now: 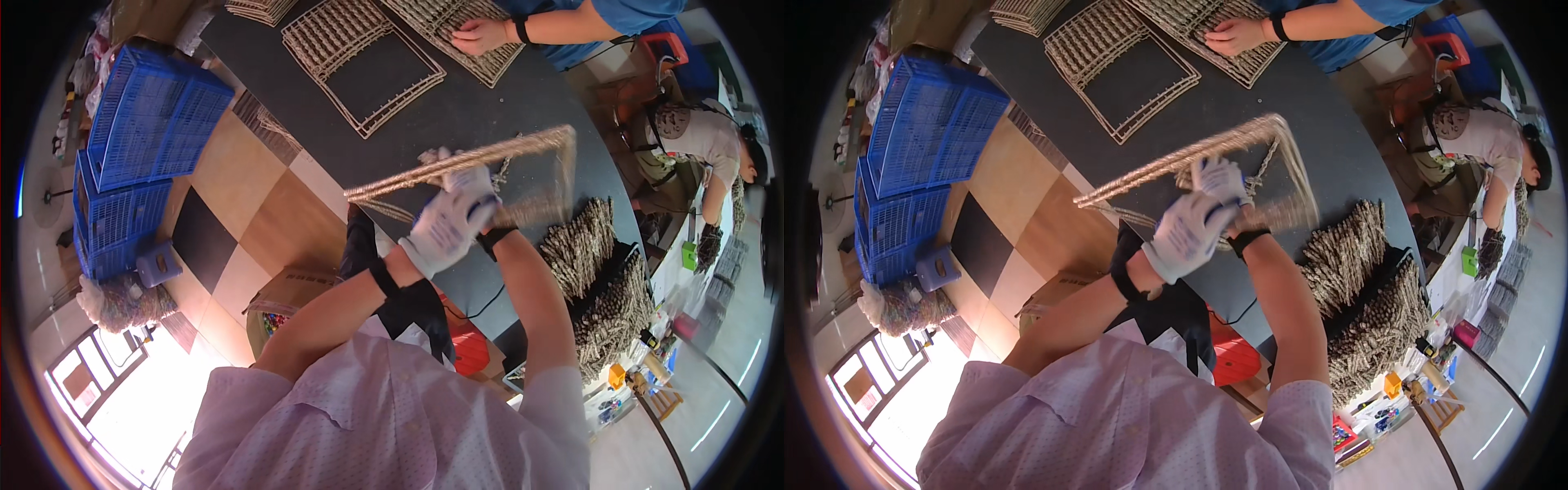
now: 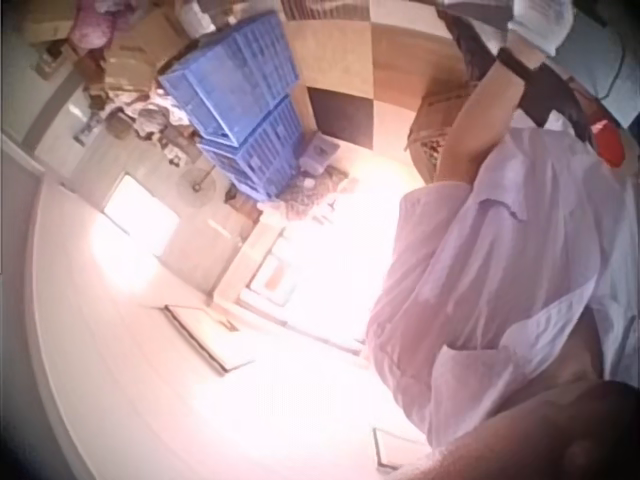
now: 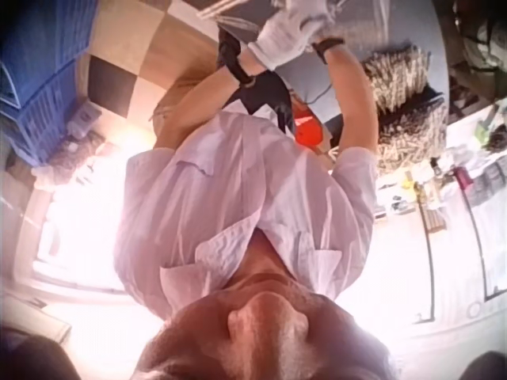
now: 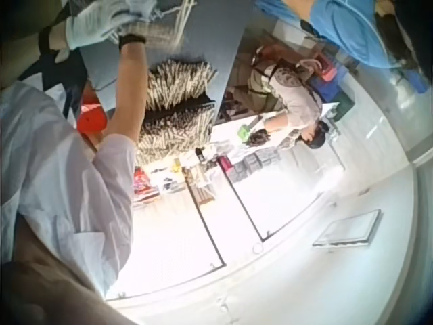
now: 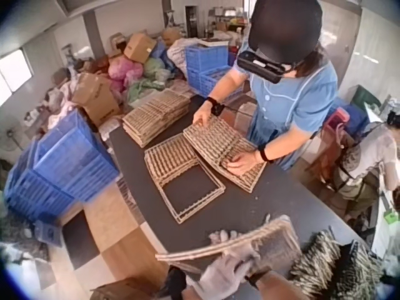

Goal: The person weaves thin, light-colored sticks into rectangular frames on a table. They pick up sticks, insert them into the frame, and press them down to secure the weave. The person occasionally stacks completed frames and handles loose sticks.

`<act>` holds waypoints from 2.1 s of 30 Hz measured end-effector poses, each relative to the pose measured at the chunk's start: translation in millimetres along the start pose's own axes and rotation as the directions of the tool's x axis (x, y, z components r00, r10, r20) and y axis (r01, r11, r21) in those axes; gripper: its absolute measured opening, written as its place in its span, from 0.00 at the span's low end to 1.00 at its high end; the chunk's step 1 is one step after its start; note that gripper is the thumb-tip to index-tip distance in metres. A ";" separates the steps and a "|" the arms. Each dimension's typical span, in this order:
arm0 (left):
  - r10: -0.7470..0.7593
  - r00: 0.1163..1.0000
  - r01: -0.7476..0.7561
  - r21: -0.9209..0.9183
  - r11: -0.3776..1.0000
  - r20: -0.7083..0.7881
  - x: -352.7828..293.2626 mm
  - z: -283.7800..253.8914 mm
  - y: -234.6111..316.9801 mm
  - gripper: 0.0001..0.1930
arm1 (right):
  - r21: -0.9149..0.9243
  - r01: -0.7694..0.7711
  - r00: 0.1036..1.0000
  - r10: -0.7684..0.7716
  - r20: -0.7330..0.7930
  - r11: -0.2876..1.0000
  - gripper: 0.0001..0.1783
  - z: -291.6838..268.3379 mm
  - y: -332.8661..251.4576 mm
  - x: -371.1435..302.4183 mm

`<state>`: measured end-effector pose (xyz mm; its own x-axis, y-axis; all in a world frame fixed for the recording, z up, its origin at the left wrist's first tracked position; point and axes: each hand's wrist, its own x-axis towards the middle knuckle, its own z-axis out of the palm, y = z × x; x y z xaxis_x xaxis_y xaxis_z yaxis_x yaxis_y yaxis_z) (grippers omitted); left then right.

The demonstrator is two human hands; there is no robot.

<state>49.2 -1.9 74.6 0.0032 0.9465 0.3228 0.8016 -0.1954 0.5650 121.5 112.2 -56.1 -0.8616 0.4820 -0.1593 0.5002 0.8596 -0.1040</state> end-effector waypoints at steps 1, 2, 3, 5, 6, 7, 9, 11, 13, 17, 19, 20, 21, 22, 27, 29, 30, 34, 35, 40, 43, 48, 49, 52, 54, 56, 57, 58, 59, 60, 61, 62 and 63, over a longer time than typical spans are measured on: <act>-0.019 0.999 0.014 -0.124 0.992 -0.038 0.5 1.1 12.2 0.19 | -0.073 0.037 0.996 -0.031 0.080 0.997 0.30 -10.2 -9.1 1.8; -0.042 0.996 0.022 -0.246 0.969 -0.074 2.0 1.9 21.2 0.19 | -0.143 0.079 0.985 -0.056 0.161 0.987 0.31 -20.3 -17.8 2.5; 0.023 1.000 -0.023 -0.105 0.994 0.002 4.6 -3.0 26.2 0.19 | -0.071 0.073 0.983 -0.060 0.176 0.995 0.31 -47.5 -18.8 -0.3; 0.119 0.977 -0.149 0.169 0.974 0.175 8.3 -13.3 32.3 0.20 | -0.041 0.092 0.986 -0.085 0.142 0.995 0.35 -13.4 -8.6 -3.5; 0.055 0.986 -0.072 0.105 0.992 0.156 10.5 -10.6 29.6 0.21 | -0.033 0.068 0.990 -0.063 0.126 0.997 0.37 -3.7 1.0 -9.5; -0.049 0.990 0.040 0.071 0.997 0.132 7.0 -5.7 21.0 0.21 | -0.144 -0.035 0.995 0.048 0.084 0.989 0.39 -18.1 -11.9 -2.7; -0.195 0.975 0.197 -0.010 0.980 0.109 3.2 -2.3 6.2 0.22 | -0.185 -0.033 0.999 0.030 -0.022 0.982 0.39 -24.3 -6.1 -5.4; -0.270 0.963 0.269 -0.096 0.958 0.005 -3.7 2.1 -5.6 0.23 | -0.142 -0.064 0.998 0.066 0.012 0.988 0.37 -52.2 -8.8 -8.9; -0.292 0.956 0.285 -0.175 0.942 -0.013 -5.9 1.3 -7.3 0.23 | 0.078 -0.139 0.990 0.141 -0.023 0.987 0.37 -59.5 -7.7 -9.8; -0.217 0.975 0.219 -0.263 0.940 0.039 -6.2 -7.4 9.5 0.22 | 0.440 -0.219 0.947 0.298 -0.119 0.871 0.42 -97.2 -8.2 -19.1; -0.181 0.983 0.186 -0.282 0.941 0.044 -9.7 -10.6 22.9 0.20 | 0.413 -0.182 0.925 0.298 -0.236 0.893 0.43 -93.6 -6.7 -26.2; -0.177 0.984 0.179 -0.296 0.938 0.034 -15.4 -6.0 24.2 0.20 | 0.340 -0.164 0.916 0.271 -0.295 0.926 0.43 -90.4 -7.0 -32.0; -0.229 0.972 0.236 -0.322 0.917 0.061 -19.8 -6.5 29.7 0.20 | 0.269 -0.189 0.935 0.256 -0.246 0.945 0.43 -102.5 -12.7 -40.4; -0.271 0.958 0.285 -0.349 0.893 0.089 -23.9 -6.2 35.5 0.20 | 0.341 -0.180 0.972 0.220 -0.082 0.923 0.41 -117.2 -14.0 -52.1; -0.055 0.975 0.148 -0.439 0.886 0.217 -53.0 13.8 66.7 0.22 | 0.115 -0.146 0.984 0.156 -0.083 0.983 0.26 -95.2 -23.9 -142.1; 0.049 0.958 0.107 -0.510 0.854 0.282 -68.6 21.2 89.8 0.21 | 0.091 -0.186 0.979 0.193 -0.065 0.978 0.24 -76.2 -33.8 -183.7; 0.100 0.947 0.087 -0.544 0.835 0.305 -75.3 26.5 100.0 0.21 | 0.087 -0.216 0.975 0.220 -0.035 0.972 0.24 -63.9 -40.5 -201.5; 0.199 0.898 0.106 -0.633 0.767 0.392 -99.9 59.8 129.0 0.18 | 0.062 -0.362 0.912 0.340 0.229 0.930 0.21 -28.6 -50.4 -265.7; 0.203 0.895 0.113 -0.642 0.758 0.397 -104.4 66.7 136.1 0.18 | -0.031 -0.370 0.908 0.368 0.199 0.929 0.23 -21.0 -46.3 -283.0; 0.164 0.859 0.195 -0.606 0.771 0.486 -106.9 83.9 151.3 0.19 | -0.141 -0.586 0.746 0.599 0.292 0.798 0.33 -31.7 -19.6 -319.8; 0.094 0.874 0.227 -0.570 0.790 0.478 -109.3 90.5 149.7 0.20 | -0.202 -0.606 0.746 0.637 0.193 0.770 0.37 -36.0 -25.6 -314.8; -0.001 0.915 0.229 -0.516 0.826 0.404 -106.4 89.8 134.0 0.19 | 0.250 -0.754 0.648 0.624 0.438 0.607 0.36 11.0 -10.2 -315.9; -0.017 0.908 0.247 -0.502 0.829 0.418 -105.4 87.2 127.5 0.19 | 0.120 -0.699 0.627 0.525 0.575 0.705 0.32 -32.5 -14.0 -300.7; -0.065 0.876 0.314 -0.463 0.829 0.478 -104.9 75.7 121.0 0.19 | 0.226 -0.693 0.674 0.504 0.540 0.684 0.30 -10.0 -20.8 -289.5; -0.111 0.881 0.339 -0.450 0.826 0.461 -112.6 80.3 101.8 0.19 | 0.052 -0.614 0.762 0.574 0.300 0.788 0.30 -39.8 -28.9 -272.1; -0.173 0.844 0.416 -0.415 0.809 0.508 -120.5 84.5 81.2 0.22 | -0.071 -0.624 0.762 0.627 0.166 0.778 0.31 -48.5 -32.9 -266.2; -0.192 0.858 0.412 -0.414 0.812 0.476 -119.0 80.4 80.2 0.21 | -0.092 -0.659 0.731 0.665 0.155 0.746 0.31 -45.6 -32.2 -262.7; -0.212 0.871 0.408 -0.412 0.815 0.443 -116.7 76.5 79.5 0.20 | -0.114 -0.691 0.699 0.700 0.143 0.714 0.31 -43.8 -30.6 -260.5; -0.218 0.856 0.438 -0.434 0.787 0.469 -116.8 76.9 74.1 0.20 | -0.125 -0.672 0.724 0.683 0.103 0.730 0.31 -43.1 -26.8 -265.1; -0.225 0.840 0.469 -0.452 0.758 0.495 -115.9 76.9 68.2 0.21 | -0.010 -0.665 0.730 0.653 0.202 0.747 0.30 -50.2 -26.0 -261.3; -0.231 0.822 0.501 -0.469 0.728 0.520 -115.3 76.4 62.5 0.22 | 0.105 -0.657 0.737 0.607 0.295 0.746 0.29 -58.1 -25.4 -255.5; -0.226 0.826 0.492 -0.462 0.738 0.517 -115.8 74.9 56.9 0.22 | 0.219 -0.648 0.745 0.548 0.381 0.729 0.29 -61.2 -25.8 -251.6; -0.219 0.823 0.489 -0.458 0.742 0.524 -113.5 69.3 60.8 0.22 | 0.243 -0.575 0.807 0.591 0.012 0.781 0.26 -23.4 -36.2 -253.9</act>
<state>139.0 -103.4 19.7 0.1404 0.9566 -0.2553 0.3228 0.1996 0.9252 320.2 -37.4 11.1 -0.3987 0.8945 -0.2022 0.9075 0.3530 -0.2277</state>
